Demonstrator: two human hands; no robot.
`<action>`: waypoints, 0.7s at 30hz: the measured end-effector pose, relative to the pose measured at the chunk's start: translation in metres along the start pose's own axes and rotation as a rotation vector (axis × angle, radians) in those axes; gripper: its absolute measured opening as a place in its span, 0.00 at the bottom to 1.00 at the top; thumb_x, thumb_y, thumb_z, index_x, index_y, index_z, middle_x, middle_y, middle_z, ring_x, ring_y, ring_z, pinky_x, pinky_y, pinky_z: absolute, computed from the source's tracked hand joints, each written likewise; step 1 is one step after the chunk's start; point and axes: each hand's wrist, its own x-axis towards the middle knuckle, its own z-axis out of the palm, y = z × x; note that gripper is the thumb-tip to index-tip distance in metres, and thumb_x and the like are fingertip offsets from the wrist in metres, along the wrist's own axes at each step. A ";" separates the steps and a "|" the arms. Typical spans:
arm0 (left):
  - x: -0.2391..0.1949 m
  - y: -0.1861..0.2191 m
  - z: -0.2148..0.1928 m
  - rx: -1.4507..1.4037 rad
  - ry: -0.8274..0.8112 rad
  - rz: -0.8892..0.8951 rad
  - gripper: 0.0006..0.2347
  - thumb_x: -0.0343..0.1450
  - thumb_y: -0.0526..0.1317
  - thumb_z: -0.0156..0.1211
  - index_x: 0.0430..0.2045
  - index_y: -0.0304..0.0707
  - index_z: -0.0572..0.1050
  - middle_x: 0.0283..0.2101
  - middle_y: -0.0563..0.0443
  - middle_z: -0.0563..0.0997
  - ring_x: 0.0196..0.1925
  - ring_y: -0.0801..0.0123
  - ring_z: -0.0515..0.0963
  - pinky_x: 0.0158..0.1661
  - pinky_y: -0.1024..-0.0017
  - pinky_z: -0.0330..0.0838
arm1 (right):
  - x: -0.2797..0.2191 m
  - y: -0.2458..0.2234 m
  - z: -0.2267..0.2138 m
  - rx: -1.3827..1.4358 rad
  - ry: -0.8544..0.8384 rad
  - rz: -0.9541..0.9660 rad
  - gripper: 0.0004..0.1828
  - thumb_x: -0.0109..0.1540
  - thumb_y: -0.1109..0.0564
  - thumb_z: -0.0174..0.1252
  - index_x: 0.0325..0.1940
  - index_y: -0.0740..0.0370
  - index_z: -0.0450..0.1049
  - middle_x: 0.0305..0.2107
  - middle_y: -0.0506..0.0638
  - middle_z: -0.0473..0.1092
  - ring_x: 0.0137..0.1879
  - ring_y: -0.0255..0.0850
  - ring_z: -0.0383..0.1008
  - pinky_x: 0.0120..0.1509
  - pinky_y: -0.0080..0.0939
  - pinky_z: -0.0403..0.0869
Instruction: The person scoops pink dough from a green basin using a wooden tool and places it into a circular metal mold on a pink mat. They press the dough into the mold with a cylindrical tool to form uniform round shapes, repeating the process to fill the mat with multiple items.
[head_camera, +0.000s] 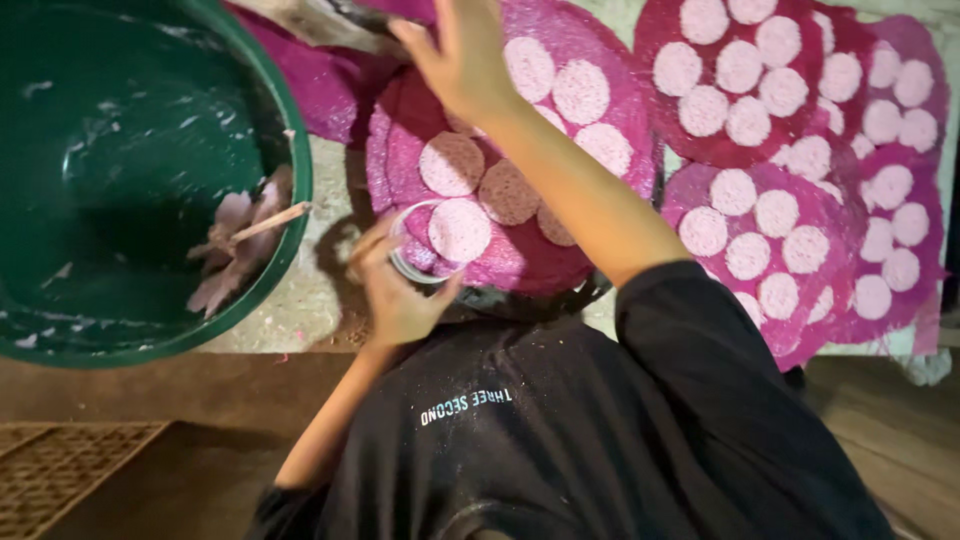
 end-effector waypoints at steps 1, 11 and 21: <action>-0.009 -0.007 -0.011 0.093 0.034 0.021 0.35 0.58 0.42 0.80 0.54 0.28 0.61 0.58 0.35 0.67 0.64 0.48 0.67 0.65 0.53 0.62 | -0.017 0.006 -0.033 0.072 0.121 -0.084 0.26 0.67 0.50 0.67 0.62 0.65 0.67 0.54 0.61 0.70 0.60 0.61 0.70 0.65 0.57 0.67; -0.049 -0.033 -0.064 0.633 -0.037 -0.209 0.41 0.55 0.48 0.80 0.59 0.27 0.62 0.59 0.33 0.68 0.61 0.40 0.66 0.59 0.47 0.59 | -0.174 0.111 -0.188 -0.221 0.095 0.523 0.05 0.63 0.62 0.64 0.44 0.59 0.79 0.39 0.56 0.71 0.43 0.51 0.74 0.48 0.49 0.73; 0.060 -0.028 -0.010 0.418 -0.231 -0.043 0.19 0.72 0.35 0.64 0.56 0.29 0.69 0.57 0.31 0.70 0.58 0.36 0.72 0.59 0.50 0.65 | -0.174 0.142 -0.154 -0.345 0.012 0.605 0.08 0.58 0.58 0.67 0.37 0.60 0.75 0.40 0.60 0.73 0.46 0.57 0.74 0.48 0.56 0.73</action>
